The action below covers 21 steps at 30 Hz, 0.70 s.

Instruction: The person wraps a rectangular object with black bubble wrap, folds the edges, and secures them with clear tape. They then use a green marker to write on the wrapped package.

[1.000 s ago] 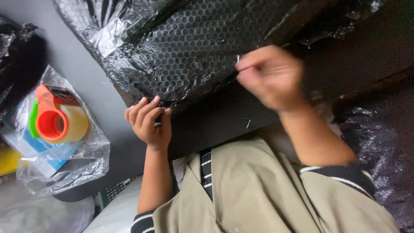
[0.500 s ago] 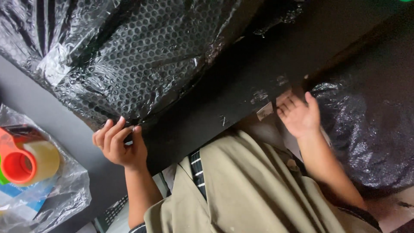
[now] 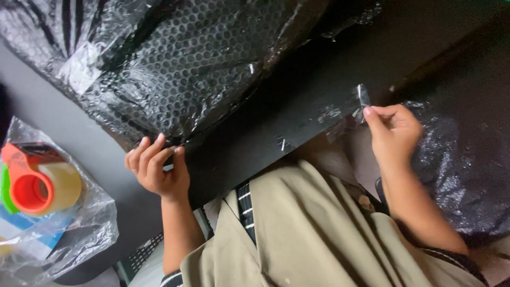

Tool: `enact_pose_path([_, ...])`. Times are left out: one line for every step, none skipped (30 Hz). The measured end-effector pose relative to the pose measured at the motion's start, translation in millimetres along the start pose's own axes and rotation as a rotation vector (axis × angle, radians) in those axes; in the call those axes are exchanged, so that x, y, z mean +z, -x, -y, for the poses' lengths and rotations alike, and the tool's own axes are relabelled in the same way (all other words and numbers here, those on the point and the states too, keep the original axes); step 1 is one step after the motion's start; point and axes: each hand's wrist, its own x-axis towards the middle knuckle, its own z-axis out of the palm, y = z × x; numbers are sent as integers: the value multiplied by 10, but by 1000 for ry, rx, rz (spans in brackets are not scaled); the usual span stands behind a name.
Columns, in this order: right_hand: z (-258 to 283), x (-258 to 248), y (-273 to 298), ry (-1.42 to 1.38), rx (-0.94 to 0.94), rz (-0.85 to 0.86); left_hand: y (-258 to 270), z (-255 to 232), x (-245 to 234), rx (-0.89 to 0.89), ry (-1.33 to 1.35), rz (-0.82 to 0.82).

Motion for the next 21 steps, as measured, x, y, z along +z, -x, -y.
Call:
enact_pose_path([204, 18, 27, 297, -333, 99, -12, -11, 2, 0, 1, -3])
enact_pose_path([410, 34, 54, 592, -664, 205, -26, -21, 3, 0, 1, -7])
enact_pose_path([501, 47, 53, 587, -668, 211, -22, -26, 4, -1, -7, -10])
enact_pose_path([593, 61, 53, 814, -842, 228, -19, -29, 5, -2, -5, -10])
enact_pose_path([691, 74, 52, 1041, -1016, 240, -23, -31, 8, -3, -3, -10])
enact_pose_path([844, 126, 102, 1035, -1022, 243, -24, -24, 10, -4, -10, -13])
enact_pose_path([993, 172, 150, 1024, -1022, 319, -14, -21, 22, -5, -3, -23])
enact_pose_path([1139, 216, 198, 1011, -1023, 395, -2, -17, 35, -7, 5, -33])
enact_pose_path([1386, 318, 266, 1010, -1029, 401, -19, -24, 39, -12, -1, -36])
enact_pose_path([1629, 417, 335, 842, -1060, 597, -34, -33, 46, -9, -3, -47])
enact_pose_path([1863, 506, 421, 667, -1075, 783, -44, -40, 53, -4, -1, -53])
enact_pose_path([1929, 604, 426, 668, -1074, 787, -21, -49, 37, -8, -2, -52])
enact_pose_path([2002, 710, 416, 567, -1125, 960, -24, -44, 40, -10, -8, -49])
enact_pose_path([2079, 816, 406, 460, -1170, 1133, -30, -40, 44, -13, -15, -46])
enact_pose_path([2089, 965, 424, 458, -1172, 1135, -27, -42, 36, -13, -18, -47])
enact_pose_path([2096, 1115, 442, 425, -1247, 1191, -23, -42, 29, -19, -16, -33])
enact_pose_path([2099, 1268, 463, 389, -1322, 1246, -18, -39, 19, -23, -16, -18])
enact_pose_path([2024, 1430, 508, 384, -1325, 1247, -33, -51, 5, -22, -20, -19])
enact_pose_path([1954, 1593, 550, 439, -1437, 1199, -48, -67, -6, -32, -18, -4])
enact_pose_path([1886, 1760, 595, 493, -1548, 1147, -63, -79, -17, -41, -16, 11])
enact_pose_path([1766, 1917, 651, 489, -1553, 1152, -21, -56, -7, -44, -22, 8])
